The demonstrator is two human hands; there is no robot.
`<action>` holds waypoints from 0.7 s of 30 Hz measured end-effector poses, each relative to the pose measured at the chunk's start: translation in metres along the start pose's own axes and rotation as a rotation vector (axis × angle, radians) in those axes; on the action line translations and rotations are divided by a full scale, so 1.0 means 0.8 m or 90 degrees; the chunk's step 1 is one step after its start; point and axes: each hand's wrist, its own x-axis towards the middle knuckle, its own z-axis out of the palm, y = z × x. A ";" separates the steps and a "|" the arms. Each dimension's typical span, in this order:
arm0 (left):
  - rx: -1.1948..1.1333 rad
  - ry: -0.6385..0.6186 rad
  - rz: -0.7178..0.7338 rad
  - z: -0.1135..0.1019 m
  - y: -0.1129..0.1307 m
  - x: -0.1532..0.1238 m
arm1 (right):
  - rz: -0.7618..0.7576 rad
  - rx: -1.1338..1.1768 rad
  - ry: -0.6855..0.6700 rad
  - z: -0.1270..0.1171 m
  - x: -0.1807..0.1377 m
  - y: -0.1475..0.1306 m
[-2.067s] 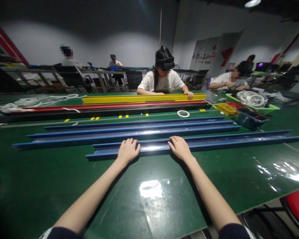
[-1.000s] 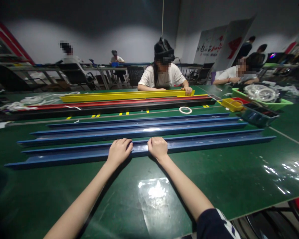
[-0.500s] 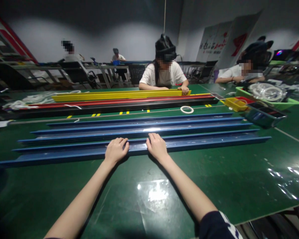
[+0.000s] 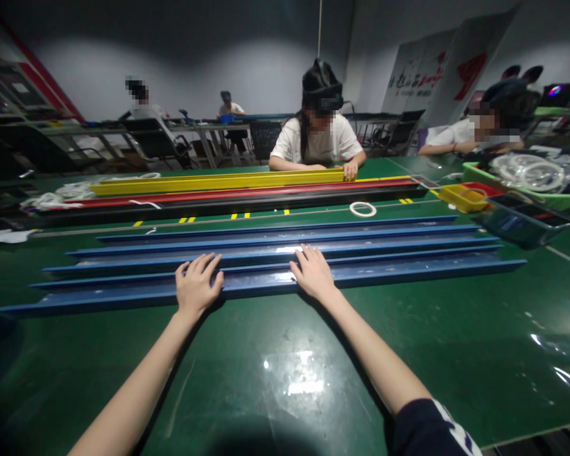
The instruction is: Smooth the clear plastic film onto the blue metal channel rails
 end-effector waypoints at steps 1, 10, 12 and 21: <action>-0.001 -0.005 -0.009 0.000 0.002 0.002 | -0.001 0.003 -0.010 0.000 0.002 0.002; -0.015 -0.031 -0.028 0.010 -0.003 0.020 | -0.025 0.002 -0.053 0.004 0.017 0.010; -0.015 -0.035 -0.035 0.013 -0.004 0.025 | -0.029 -0.002 -0.052 0.005 0.021 0.011; -0.005 -0.065 -0.029 0.018 -0.005 0.032 | -0.049 0.012 -0.046 0.005 0.033 0.015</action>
